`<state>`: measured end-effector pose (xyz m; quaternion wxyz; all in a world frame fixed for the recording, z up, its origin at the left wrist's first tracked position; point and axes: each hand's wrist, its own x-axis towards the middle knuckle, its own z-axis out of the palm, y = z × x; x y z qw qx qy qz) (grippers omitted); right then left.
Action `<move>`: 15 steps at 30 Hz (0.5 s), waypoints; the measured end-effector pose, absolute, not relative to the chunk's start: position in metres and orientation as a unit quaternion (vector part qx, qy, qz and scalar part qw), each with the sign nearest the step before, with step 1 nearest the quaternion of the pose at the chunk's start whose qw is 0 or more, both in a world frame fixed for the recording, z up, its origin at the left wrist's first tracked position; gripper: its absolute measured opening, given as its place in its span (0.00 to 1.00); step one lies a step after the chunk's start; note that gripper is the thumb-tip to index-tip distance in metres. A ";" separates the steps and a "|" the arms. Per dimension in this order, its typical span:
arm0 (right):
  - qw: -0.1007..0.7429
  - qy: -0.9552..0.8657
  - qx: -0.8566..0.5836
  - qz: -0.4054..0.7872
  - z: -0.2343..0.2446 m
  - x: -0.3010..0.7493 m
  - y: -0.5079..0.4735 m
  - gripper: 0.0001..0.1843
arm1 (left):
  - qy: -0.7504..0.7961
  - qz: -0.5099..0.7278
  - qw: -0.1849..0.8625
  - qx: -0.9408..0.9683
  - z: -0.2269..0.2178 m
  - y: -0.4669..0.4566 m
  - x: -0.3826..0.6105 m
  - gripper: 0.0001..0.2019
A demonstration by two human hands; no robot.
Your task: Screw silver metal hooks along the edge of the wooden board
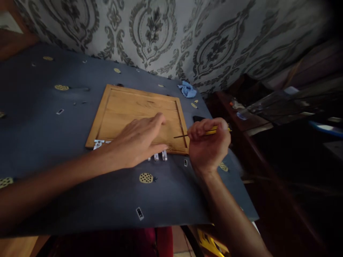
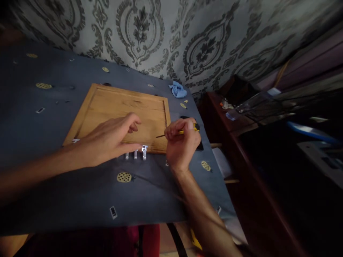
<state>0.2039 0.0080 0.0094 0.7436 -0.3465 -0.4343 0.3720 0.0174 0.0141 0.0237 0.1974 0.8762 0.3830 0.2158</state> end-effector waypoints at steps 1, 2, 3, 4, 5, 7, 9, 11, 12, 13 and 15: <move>0.744 -0.429 -0.346 0.377 0.010 0.206 0.010 0.18 | 0.377 0.224 0.203 0.876 0.028 0.014 0.011 0.19; 0.746 -0.423 -0.348 0.379 0.010 0.209 0.011 0.18 | 0.372 0.230 0.205 0.876 0.032 0.013 0.004 0.18; 0.749 -0.417 -0.352 0.375 0.010 0.211 0.013 0.19 | 0.369 0.233 0.204 0.876 0.035 0.012 -0.003 0.18; 0.754 -0.411 -0.356 0.368 0.010 0.213 0.016 0.20 | 0.367 0.237 0.200 0.877 0.037 0.009 -0.011 0.17; 0.761 -0.403 -0.364 0.356 0.010 0.215 0.018 0.22 | 0.368 0.241 0.195 0.877 0.039 0.004 -0.020 0.16; 0.770 -0.392 -0.365 0.345 0.010 0.220 0.023 0.23 | 0.379 0.244 0.192 0.872 0.041 -0.006 -0.038 0.15; 0.773 -0.385 -0.370 0.343 0.011 0.224 0.026 0.25 | 0.395 0.231 0.199 0.867 0.040 -0.018 -0.056 0.12; 0.770 -0.378 -0.378 0.347 0.013 0.227 0.025 0.26 | 0.408 0.213 0.197 0.865 0.039 -0.028 -0.069 0.08; 0.768 -0.377 -0.382 0.349 0.013 0.227 0.023 0.26 | 0.416 0.208 0.196 0.863 0.038 -0.032 -0.074 0.07; 0.766 -0.377 -0.385 0.352 0.013 0.227 0.020 0.26 | 0.420 0.210 0.198 0.860 0.038 -0.034 -0.076 0.07; 0.760 -0.377 -0.392 0.355 0.011 0.227 0.012 0.26 | 0.425 0.224 0.203 0.853 0.036 -0.035 -0.077 0.06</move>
